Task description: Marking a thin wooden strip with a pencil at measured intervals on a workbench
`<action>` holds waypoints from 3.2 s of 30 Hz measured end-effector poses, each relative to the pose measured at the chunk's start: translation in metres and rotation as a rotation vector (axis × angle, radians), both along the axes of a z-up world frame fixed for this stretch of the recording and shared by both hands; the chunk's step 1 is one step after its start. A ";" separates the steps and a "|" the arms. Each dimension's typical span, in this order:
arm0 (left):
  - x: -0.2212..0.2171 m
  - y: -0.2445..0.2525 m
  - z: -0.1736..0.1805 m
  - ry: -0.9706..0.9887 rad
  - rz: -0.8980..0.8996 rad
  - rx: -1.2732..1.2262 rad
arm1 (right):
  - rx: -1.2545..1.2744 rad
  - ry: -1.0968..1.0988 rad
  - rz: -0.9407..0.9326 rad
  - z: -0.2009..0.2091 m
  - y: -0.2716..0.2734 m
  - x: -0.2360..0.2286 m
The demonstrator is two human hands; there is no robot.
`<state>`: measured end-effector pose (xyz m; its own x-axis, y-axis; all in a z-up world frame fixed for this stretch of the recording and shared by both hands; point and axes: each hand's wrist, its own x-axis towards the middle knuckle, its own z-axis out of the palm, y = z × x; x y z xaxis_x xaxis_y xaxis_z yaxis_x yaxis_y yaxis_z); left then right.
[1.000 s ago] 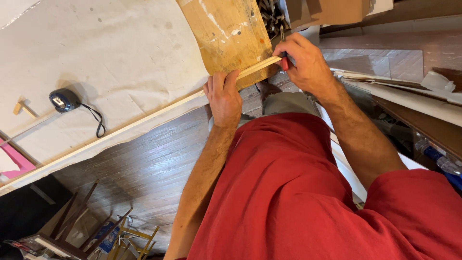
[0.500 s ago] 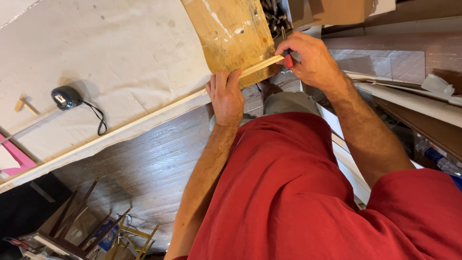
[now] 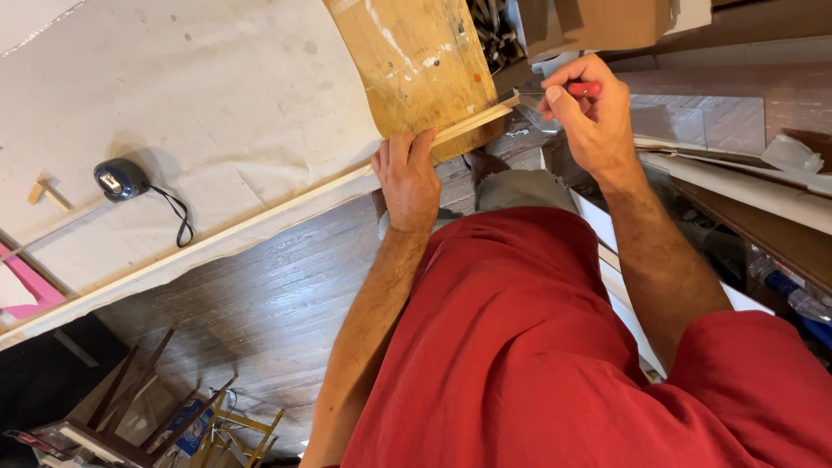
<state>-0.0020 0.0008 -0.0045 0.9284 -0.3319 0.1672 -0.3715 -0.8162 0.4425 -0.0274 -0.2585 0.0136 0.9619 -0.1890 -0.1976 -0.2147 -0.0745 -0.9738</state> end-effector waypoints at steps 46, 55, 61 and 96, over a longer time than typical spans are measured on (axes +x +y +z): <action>-0.001 0.001 -0.002 -0.072 0.020 -0.004 | -1.027 -0.175 0.802 0.024 0.011 0.046; 0.000 0.001 -0.007 -0.113 0.027 -0.040 | -1.196 -0.404 0.655 0.001 0.020 0.036; 0.002 0.002 -0.004 -0.104 0.009 -0.012 | -1.124 -0.404 0.583 -0.002 0.022 0.034; 0.042 -0.043 0.033 -0.117 -0.341 -0.156 | -0.521 -0.074 0.376 0.042 -0.019 0.021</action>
